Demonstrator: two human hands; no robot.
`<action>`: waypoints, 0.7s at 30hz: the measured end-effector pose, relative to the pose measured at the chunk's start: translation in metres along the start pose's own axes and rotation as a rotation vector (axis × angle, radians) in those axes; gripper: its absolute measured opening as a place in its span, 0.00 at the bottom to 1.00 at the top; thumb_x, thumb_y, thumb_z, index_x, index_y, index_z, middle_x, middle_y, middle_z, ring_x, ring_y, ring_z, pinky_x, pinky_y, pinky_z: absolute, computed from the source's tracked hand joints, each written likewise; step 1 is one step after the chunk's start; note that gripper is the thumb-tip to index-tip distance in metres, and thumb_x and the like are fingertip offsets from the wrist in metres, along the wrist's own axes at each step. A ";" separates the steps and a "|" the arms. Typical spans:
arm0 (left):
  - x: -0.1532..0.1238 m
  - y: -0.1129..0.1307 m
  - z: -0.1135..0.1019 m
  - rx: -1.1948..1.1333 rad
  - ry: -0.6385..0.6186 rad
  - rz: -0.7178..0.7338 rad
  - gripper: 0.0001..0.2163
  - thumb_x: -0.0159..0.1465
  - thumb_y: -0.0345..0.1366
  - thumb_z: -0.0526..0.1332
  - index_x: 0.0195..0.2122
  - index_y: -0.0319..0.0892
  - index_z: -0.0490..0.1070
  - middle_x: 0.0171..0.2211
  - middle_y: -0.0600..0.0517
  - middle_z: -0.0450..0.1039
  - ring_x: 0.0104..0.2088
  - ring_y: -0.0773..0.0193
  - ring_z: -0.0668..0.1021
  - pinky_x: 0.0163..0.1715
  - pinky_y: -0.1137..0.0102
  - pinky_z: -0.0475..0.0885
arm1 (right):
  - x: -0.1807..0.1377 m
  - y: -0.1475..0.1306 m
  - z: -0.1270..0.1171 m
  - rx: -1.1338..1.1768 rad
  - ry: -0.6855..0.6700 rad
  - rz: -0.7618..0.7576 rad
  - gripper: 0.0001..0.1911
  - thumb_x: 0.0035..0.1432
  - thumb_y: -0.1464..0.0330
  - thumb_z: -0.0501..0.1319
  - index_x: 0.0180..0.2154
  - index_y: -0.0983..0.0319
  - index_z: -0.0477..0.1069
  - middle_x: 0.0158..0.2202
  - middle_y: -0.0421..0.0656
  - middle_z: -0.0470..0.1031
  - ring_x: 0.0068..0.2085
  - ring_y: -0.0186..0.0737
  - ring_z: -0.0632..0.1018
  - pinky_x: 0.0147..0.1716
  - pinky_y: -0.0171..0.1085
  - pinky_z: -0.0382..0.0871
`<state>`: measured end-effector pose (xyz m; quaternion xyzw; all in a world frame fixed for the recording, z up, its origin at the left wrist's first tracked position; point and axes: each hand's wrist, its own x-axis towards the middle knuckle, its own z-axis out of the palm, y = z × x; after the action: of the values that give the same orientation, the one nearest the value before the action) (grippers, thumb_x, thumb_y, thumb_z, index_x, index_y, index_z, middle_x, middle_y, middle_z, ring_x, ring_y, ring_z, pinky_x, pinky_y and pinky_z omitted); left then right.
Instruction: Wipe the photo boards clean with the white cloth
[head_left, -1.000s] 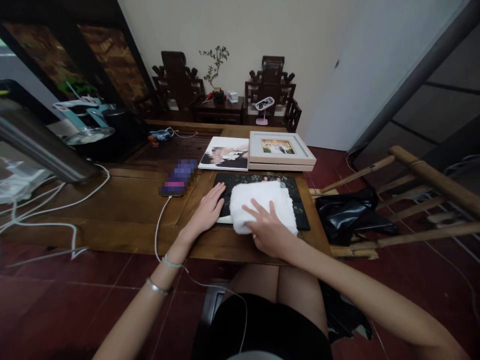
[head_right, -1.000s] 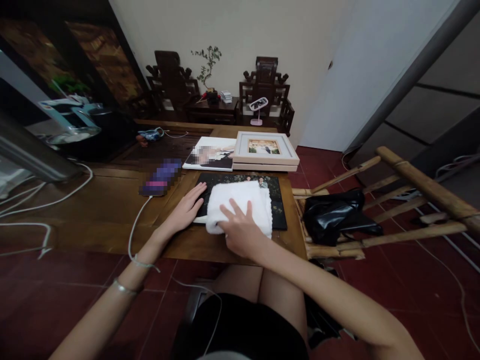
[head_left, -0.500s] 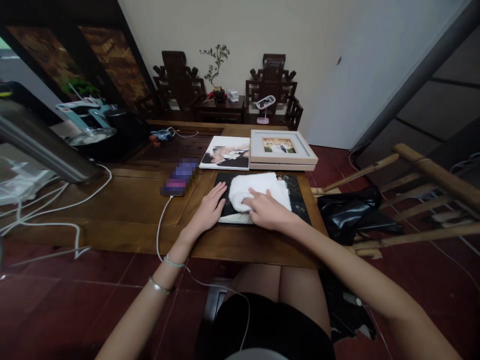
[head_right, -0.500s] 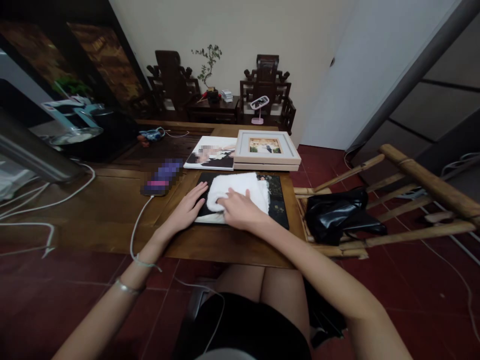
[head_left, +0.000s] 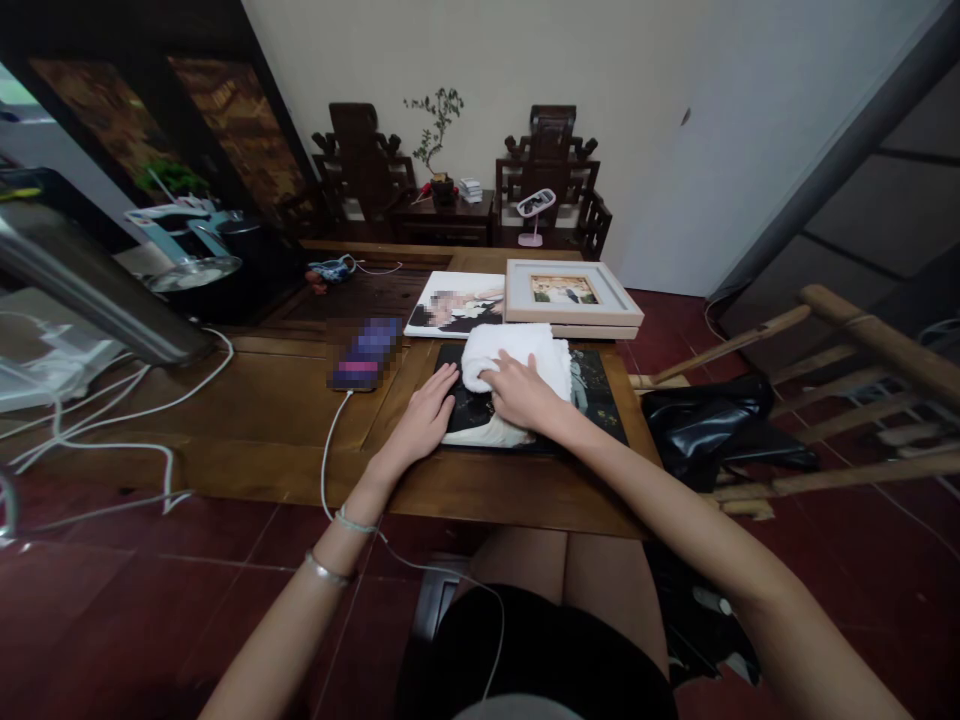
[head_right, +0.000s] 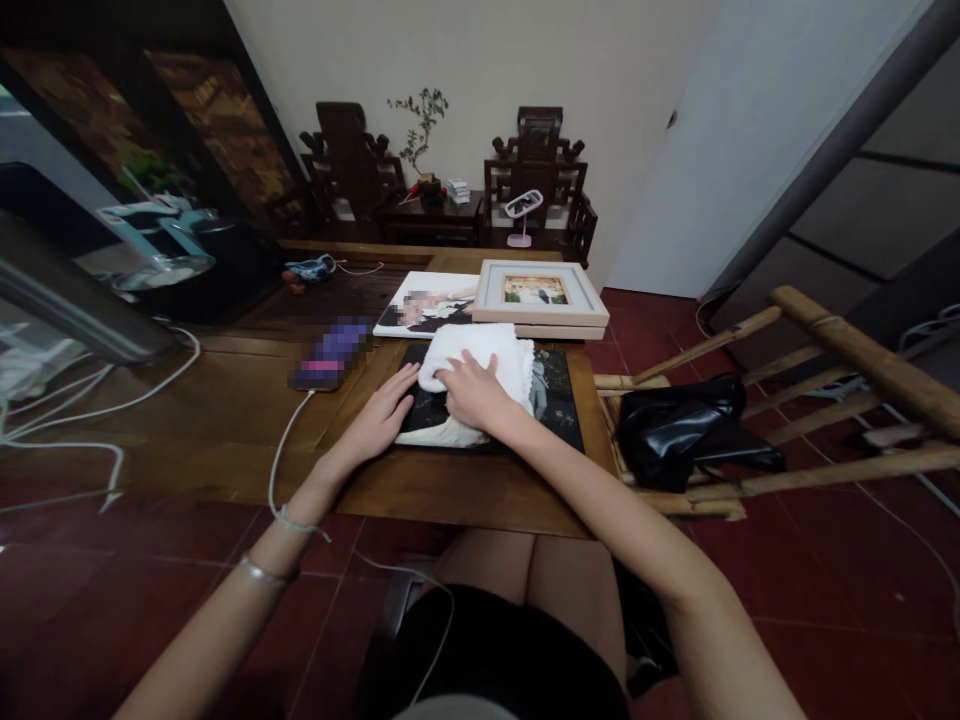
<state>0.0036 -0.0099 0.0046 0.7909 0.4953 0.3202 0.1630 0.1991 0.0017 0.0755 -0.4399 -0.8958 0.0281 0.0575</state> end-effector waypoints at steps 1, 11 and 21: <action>0.000 0.000 0.000 0.002 -0.004 -0.004 0.22 0.68 0.38 0.45 0.61 0.39 0.60 0.64 0.43 0.56 0.65 0.57 0.57 0.63 0.54 0.53 | -0.009 -0.005 0.001 0.000 -0.009 -0.014 0.25 0.54 0.78 0.48 0.52 0.64 0.68 0.60 0.56 0.63 0.63 0.60 0.57 0.52 0.70 0.53; 0.000 0.000 0.000 0.006 0.003 -0.007 0.22 0.68 0.38 0.45 0.61 0.40 0.60 0.64 0.43 0.57 0.65 0.57 0.57 0.63 0.53 0.53 | -0.098 -0.056 -0.013 0.135 -0.232 -0.163 0.22 0.50 0.77 0.53 0.46 0.61 0.72 0.63 0.51 0.59 0.66 0.62 0.51 0.55 0.72 0.47; 0.000 -0.001 0.001 0.001 0.008 -0.006 0.21 0.68 0.38 0.46 0.61 0.40 0.61 0.64 0.43 0.58 0.65 0.56 0.58 0.63 0.53 0.53 | -0.062 -0.020 -0.006 0.146 -0.094 -0.052 0.23 0.51 0.79 0.51 0.48 0.64 0.70 0.60 0.56 0.62 0.65 0.56 0.56 0.56 0.66 0.49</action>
<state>0.0035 -0.0090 0.0036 0.7882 0.4984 0.3227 0.1615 0.2217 -0.0596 0.0788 -0.4091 -0.9043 0.1124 0.0478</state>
